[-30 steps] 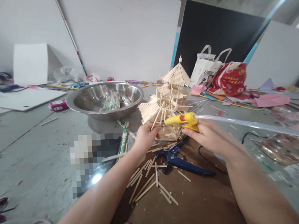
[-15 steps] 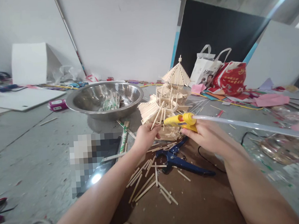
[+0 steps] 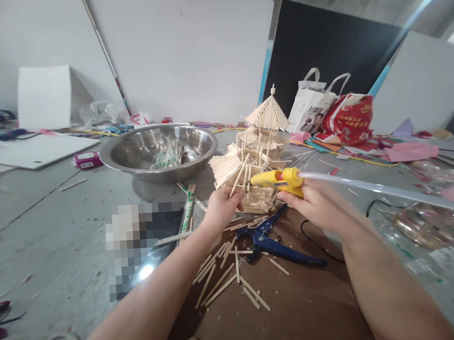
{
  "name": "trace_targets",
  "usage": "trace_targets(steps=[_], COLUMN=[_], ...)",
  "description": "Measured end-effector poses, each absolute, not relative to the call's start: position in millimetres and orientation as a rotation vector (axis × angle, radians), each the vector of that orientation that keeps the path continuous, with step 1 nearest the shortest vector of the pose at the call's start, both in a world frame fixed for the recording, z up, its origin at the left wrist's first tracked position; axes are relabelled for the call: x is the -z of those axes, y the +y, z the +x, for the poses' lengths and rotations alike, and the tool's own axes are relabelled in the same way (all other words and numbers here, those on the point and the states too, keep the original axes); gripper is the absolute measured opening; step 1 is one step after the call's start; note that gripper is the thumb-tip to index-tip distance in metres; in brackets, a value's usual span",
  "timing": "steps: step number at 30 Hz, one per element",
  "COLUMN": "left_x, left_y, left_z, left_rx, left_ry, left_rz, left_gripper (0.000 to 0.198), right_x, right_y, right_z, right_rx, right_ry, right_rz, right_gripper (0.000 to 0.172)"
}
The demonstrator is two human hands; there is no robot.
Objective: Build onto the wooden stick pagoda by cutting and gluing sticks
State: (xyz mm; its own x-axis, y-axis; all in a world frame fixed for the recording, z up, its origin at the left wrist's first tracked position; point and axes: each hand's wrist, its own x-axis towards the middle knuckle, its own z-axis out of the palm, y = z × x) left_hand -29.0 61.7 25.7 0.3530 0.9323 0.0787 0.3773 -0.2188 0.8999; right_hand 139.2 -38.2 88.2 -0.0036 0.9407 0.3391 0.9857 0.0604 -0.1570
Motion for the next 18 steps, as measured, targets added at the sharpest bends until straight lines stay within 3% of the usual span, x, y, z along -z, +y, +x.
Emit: trace_targets(steps=[18], left_x=[-17], left_y=[66], left_z=[-24], left_rx=[-0.801], left_ry=[1.098], left_rz=[1.661], left_gripper=[0.037], right_x=[-73], right_y=[-20], right_z=[142], right_rx=[0.129], right_ry=[-1.783], right_rz=[-1.820], right_gripper=[0.039])
